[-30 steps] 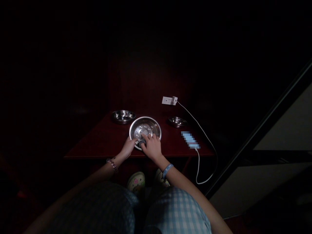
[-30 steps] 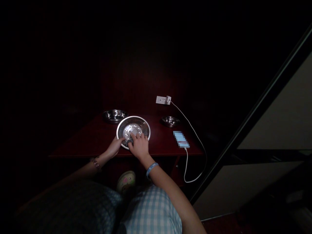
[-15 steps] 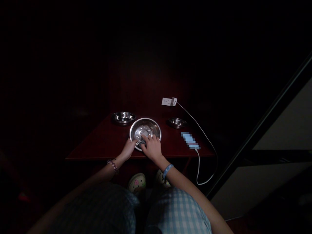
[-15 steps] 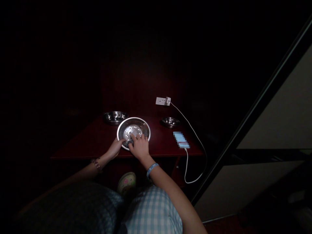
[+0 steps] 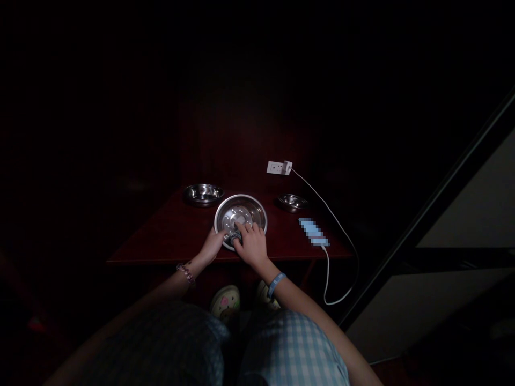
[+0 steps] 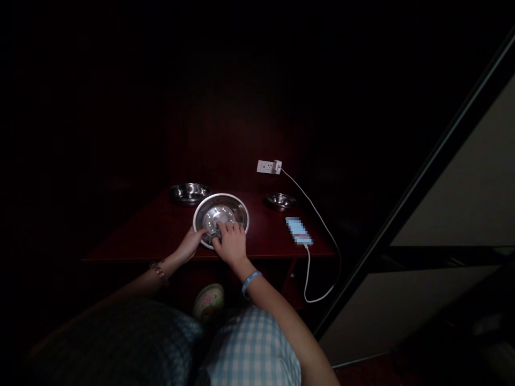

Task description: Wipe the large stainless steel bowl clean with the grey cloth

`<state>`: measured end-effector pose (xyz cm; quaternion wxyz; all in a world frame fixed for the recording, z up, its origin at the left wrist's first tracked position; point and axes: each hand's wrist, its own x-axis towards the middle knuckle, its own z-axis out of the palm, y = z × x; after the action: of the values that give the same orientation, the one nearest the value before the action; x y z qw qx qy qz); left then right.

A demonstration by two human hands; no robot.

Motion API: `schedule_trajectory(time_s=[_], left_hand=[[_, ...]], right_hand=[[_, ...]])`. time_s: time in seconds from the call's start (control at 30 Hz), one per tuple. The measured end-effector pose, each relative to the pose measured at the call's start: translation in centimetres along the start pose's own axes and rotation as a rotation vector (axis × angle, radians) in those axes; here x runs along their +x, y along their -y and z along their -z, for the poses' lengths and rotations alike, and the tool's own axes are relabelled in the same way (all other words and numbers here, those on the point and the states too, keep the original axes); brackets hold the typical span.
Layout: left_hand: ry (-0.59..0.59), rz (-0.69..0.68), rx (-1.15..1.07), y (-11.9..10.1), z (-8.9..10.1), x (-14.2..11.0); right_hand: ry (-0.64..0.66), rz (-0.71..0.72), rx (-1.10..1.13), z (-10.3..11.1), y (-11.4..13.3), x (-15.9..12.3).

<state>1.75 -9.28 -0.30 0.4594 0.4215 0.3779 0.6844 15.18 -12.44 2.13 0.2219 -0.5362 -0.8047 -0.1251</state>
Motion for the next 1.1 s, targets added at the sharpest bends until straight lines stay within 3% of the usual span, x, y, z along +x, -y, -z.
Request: schedule_trajectory(time_s=[1.1], left_hand=[[-0.033,0.016,0.047,-0.04,0.14,-0.06]], right_hand=[[0.038,0.031,-0.011,0.41,0.1,0.35]])
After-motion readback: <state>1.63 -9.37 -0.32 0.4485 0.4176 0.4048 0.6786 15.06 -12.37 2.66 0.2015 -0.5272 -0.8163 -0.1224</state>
